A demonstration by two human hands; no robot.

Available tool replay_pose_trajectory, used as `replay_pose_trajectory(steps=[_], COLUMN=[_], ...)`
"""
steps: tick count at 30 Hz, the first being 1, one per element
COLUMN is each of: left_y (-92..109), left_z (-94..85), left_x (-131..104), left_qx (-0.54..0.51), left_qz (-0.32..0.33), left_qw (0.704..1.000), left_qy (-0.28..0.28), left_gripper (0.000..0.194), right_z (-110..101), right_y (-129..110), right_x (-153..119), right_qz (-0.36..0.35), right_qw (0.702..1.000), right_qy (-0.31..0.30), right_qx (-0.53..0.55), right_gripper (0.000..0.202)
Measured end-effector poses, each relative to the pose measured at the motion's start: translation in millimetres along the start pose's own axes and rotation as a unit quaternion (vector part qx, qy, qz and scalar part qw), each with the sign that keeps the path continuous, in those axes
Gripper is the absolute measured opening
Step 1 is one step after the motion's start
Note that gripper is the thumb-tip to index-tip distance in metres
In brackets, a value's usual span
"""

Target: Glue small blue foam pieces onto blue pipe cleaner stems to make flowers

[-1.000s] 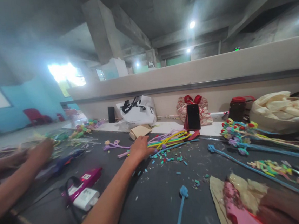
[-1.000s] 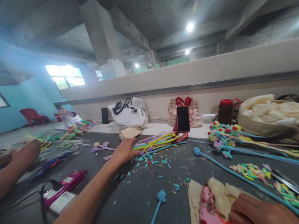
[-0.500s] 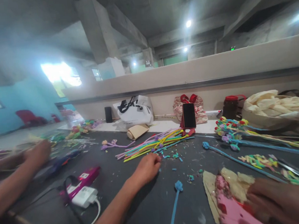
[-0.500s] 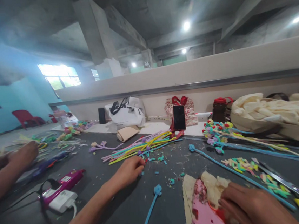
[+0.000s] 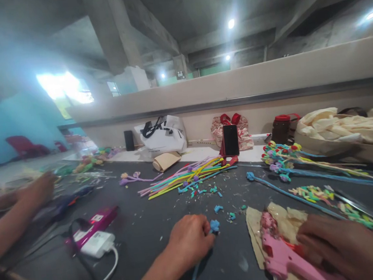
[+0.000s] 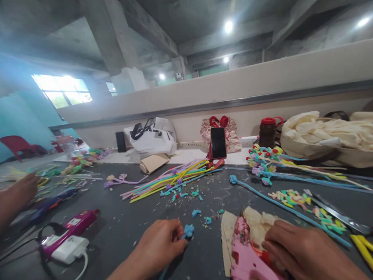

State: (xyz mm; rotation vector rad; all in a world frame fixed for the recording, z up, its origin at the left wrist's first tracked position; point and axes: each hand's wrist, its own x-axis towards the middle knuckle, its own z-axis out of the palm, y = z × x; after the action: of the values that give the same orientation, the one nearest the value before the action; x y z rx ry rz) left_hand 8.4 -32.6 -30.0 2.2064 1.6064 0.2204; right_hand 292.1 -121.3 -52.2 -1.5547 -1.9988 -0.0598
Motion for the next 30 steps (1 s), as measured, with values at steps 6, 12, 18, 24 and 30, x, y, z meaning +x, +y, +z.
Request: replay_pose_trajectory(steps=[6,12,18,24,30], left_y=[-2,15,26,4,-9], left_z=[-6.7,-11.2,-10.0,-18.0,-36.3], left_x=[4,1,11,20,19], left_qx=[-0.155,-0.457,-0.561,-0.654,-0.717], left_qz=[0.013,-0.019,-0.004,-0.014,-0.048], left_qw=[0.986,0.883,0.808,0.743,0.687], left_qy=[-0.063,-0.107,-0.18,-0.141,-0.105], left_gripper=[0.012,0.02,0.026,0.021,0.017], right_z=[-13,-21,-27,-28,2], right_y=[-9,-29,-56,-68,-68], right_x=[6,16,34,58,98], right_qz=[-0.041,0.012,0.002,0.007,-0.03], right_qw=[0.994,0.991,0.982,0.983,0.979], right_qy=[-0.097,-0.125,-0.174,-0.174,-0.2], right_qx=[0.025,0.054,0.075,0.065,0.028], right_gripper=[0.025,0.032,0.027,0.025,0.024])
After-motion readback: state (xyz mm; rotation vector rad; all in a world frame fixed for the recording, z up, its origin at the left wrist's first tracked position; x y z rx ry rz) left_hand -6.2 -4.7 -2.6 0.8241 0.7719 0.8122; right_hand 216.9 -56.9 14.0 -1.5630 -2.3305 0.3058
